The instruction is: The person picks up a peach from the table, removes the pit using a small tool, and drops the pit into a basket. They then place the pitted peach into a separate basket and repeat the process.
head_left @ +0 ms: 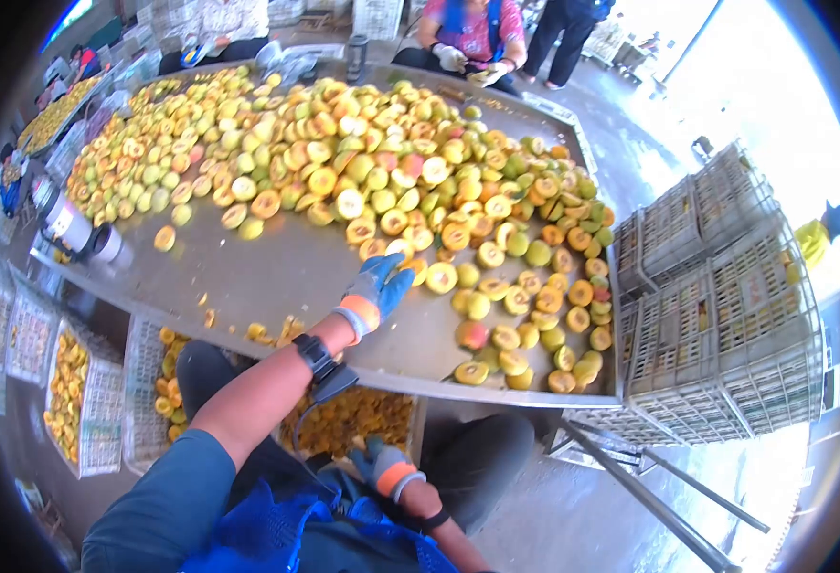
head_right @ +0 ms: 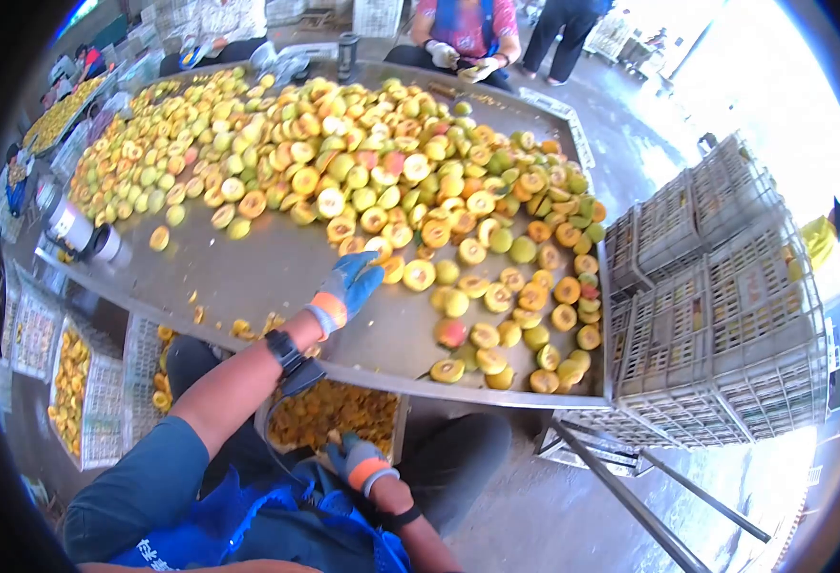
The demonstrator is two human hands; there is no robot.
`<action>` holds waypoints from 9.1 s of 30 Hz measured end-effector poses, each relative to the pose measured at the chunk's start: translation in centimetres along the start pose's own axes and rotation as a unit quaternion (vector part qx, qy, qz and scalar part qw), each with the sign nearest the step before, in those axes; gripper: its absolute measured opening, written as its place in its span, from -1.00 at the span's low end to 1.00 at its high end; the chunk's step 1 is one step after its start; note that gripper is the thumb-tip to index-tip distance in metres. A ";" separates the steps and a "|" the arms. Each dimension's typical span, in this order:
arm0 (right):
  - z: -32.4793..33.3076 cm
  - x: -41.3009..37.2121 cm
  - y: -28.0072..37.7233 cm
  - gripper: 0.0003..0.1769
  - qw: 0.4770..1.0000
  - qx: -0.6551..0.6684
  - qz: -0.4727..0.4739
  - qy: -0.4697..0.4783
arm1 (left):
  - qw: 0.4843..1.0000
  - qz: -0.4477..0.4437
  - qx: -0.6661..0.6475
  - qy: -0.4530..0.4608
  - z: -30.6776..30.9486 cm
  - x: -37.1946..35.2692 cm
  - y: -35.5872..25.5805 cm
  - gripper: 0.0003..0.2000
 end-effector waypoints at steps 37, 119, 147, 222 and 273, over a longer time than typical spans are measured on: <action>7.5 -2.1 13.5 -0.80 0.940 0.199 0.191 -0.203 | 0.802 0.149 -0.552 -0.170 10.3 -21.5 -6.4 -0.61; 1.2 -0.7 11.5 -0.58 0.974 0.201 0.085 -0.067 | 0.773 0.168 -0.599 -0.126 7.9 -25.8 -3.9 -0.86; 3.3 -2.2 11.9 -0.53 0.894 0.430 0.057 0.110 | 0.778 0.279 -0.537 -0.169 8.5 -24.2 -5.3 -0.73; 1.8 -1.0 9.5 -0.58 0.720 0.620 -0.023 0.312 | 0.727 0.243 -0.586 -0.263 6.3 -26.3 -2.7 -0.65; -1.4 -0.7 8.6 -0.58 0.493 0.770 -0.031 0.404 | 0.725 0.256 -0.619 -0.162 6.2 -26.9 -0.3 -0.55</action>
Point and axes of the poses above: each hand's wrist, its own x-axis towards the middle knuckle, its own z-axis out of the back of the hand, y = z × x, the point moved 1 cm from there along x, towards the middle knuckle, and after that the axes turned 15 degrees about -x, right-handed, at the moved point
